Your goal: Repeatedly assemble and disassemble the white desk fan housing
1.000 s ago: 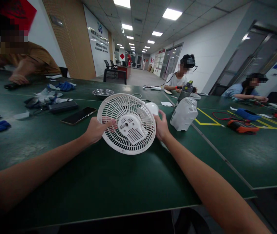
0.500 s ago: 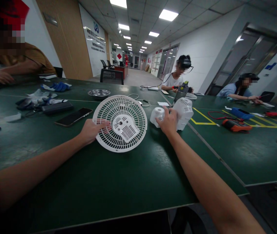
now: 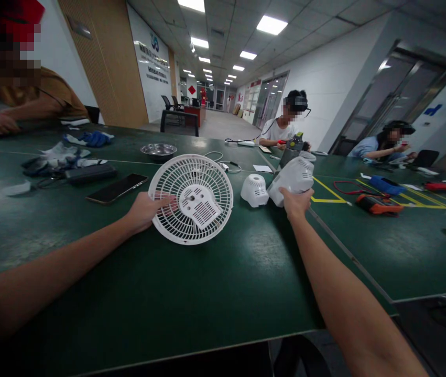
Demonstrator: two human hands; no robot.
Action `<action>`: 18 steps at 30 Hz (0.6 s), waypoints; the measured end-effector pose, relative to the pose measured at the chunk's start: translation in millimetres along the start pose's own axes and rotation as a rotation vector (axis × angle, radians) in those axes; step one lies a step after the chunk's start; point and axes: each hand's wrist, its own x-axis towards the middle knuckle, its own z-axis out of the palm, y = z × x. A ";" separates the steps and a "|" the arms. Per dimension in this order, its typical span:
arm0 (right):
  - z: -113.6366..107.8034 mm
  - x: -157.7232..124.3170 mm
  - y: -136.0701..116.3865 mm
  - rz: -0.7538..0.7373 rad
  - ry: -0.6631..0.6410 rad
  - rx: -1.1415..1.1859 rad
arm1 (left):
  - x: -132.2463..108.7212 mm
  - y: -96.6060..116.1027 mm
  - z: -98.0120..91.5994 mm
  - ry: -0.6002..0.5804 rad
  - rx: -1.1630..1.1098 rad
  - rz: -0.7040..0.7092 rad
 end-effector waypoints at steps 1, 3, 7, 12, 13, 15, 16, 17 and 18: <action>2.5 -0.9 -5.6 0.025 0.055 0.062 | 0.4 0.0 0.0 -0.002 -0.007 -0.005; 6.5 -4.3 -21.4 0.018 0.119 0.182 | 1.2 0.1 -0.3 -0.003 -0.010 -0.011; 12.6 -23.9 -55.8 -0.208 0.062 0.188 | 2.4 -0.4 -1.0 -0.003 -0.009 -0.015; 22.8 -64.1 -73.9 -0.328 -0.171 -0.057 | 3.5 -2.4 -3.5 -0.018 -0.001 0.023; 24.2 -68.5 -73.7 -0.335 -0.199 -0.090 | 3.6 -2.8 -4.3 -0.028 0.001 0.028; 24.0 -68.5 -70.3 -0.339 -0.211 -0.114 | 3.8 -3.5 -5.6 -0.042 0.001 0.032; 21.9 -63.8 -67.1 -0.334 -0.201 -0.113 | 3.8 -3.7 -6.0 -0.044 0.000 0.031; 18.2 -56.2 -62.8 -0.321 -0.184 -0.115 | 3.8 -3.8 -6.2 -0.043 -0.002 0.032; 13.0 -46.3 -57.6 -0.304 -0.163 -0.113 | 3.7 -3.7 -6.2 -0.039 -0.003 0.033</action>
